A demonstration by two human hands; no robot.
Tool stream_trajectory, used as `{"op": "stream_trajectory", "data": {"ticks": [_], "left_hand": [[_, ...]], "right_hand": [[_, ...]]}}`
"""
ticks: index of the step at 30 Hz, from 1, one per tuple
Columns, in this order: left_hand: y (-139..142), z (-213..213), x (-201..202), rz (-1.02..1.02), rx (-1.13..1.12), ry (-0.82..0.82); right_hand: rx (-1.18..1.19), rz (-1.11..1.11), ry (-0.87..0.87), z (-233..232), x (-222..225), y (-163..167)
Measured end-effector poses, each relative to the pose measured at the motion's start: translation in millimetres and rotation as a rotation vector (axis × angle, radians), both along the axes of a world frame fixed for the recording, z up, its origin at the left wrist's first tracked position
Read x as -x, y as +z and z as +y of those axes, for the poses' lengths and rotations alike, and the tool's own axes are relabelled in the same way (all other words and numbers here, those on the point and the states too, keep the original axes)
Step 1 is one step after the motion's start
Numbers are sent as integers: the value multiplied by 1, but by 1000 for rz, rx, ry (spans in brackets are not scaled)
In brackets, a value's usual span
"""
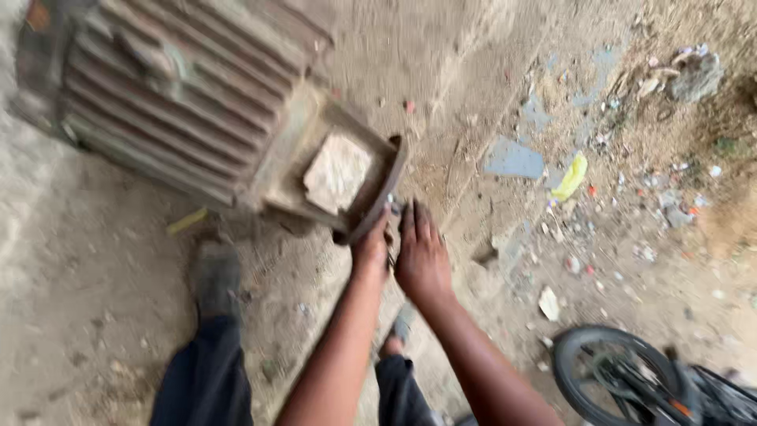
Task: The person crouches on the ground beside a wall working on a rusty electric motor. They hold the motor steady with one hand while scraping and filing its mounting surface with a small hand tool, then reposition the motor and work on fitting a component onto its shaft end.
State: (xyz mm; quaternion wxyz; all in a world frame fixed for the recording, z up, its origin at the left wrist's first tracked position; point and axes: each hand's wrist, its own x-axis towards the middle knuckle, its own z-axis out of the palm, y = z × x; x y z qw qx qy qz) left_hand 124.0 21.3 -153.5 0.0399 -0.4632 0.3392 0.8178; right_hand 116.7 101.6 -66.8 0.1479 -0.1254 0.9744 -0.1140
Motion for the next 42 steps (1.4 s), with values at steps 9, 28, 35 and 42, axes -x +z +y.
{"op": "stream_trajectory", "data": {"ticks": [9,28,35,42], "left_hand": [[8,-4,-5,35,-117,60],[10,-9,-4,54,-103,44],[8,-9,-5,49,-162,24],[9,-11,-8,102,-150,35]], "right_hand": [[-17,-130,-82,-3,1,-2],[31,-75,-89,-8,0,8],[-37,-91,-77,-7,1,5],[399,-223,-179,28,27,3]]}}
